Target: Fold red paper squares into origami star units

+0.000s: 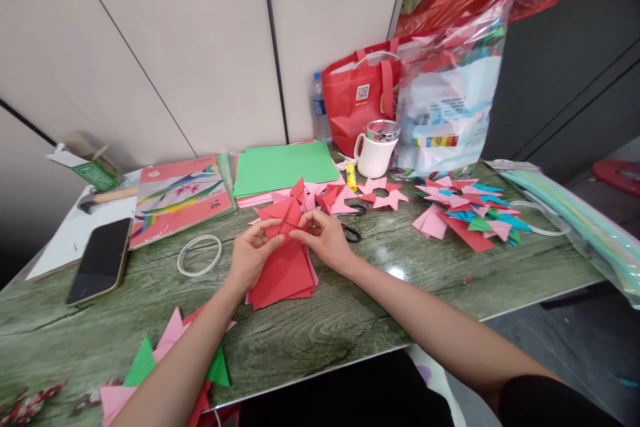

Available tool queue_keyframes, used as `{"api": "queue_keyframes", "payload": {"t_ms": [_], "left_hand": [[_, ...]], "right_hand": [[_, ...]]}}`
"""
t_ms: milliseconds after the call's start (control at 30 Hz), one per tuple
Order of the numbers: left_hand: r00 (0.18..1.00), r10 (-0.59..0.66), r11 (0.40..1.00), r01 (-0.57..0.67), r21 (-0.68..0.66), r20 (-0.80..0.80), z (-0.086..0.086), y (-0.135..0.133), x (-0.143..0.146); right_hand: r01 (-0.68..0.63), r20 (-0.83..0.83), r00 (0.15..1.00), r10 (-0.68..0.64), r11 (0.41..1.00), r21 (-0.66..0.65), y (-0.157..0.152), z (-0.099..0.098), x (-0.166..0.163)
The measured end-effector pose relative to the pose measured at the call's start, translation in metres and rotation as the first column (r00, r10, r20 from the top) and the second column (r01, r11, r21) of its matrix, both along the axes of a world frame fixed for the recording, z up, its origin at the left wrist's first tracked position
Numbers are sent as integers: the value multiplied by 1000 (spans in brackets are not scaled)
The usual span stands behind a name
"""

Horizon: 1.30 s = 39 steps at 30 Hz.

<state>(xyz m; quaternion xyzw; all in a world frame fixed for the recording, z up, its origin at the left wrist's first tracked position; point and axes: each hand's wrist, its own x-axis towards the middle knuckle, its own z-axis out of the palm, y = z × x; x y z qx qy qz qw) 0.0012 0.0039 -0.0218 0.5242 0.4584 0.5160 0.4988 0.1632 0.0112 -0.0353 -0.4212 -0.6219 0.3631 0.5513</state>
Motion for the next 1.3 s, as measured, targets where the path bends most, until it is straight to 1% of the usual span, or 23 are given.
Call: {"api": "queue_keyframes", "payload": {"t_ms": [100, 300, 400, 567, 633, 733, 967, 1167, 1300], "left_hand": [[1000, 2, 1000, -2, 12, 1, 1, 0, 1], [1000, -14, 999, 13, 43, 20, 1, -1, 1], [1000, -6, 999, 7, 49, -10, 1, -1, 1], [999, -49, 996, 49, 80, 3, 5, -2, 2], [998, -58, 994, 60, 92, -32, 6, -2, 1], [994, -74, 994, 80, 74, -80, 6, -3, 1], [996, -73, 997, 74, 16, -49, 8, -5, 3], [996, -89, 996, 89, 9, -17, 4, -4, 2], [996, -63, 998, 64, 13, -64, 2, -2, 0]], "right_hand": [[-19, 16, 1000, 18, 1000, 19, -1, 2, 0], [-6, 57, 998, 1, 996, 84, -1, 3, 1], [2, 67, 998, -8, 996, 89, -1, 3, 1], [20, 62, 998, -25, 997, 79, 1, 2, 2], [15, 54, 998, -19, 997, 76, 1, 1, 2], [4, 40, 999, -7, 997, 72, 1, 1, 2], [4, 57, 998, -9, 995, 95, 0, 2, 2], [0, 79, 997, -9, 995, 104, 0, 3, 2], [-26, 61, 998, 21, 996, 82, 1, 1, 2]]}}
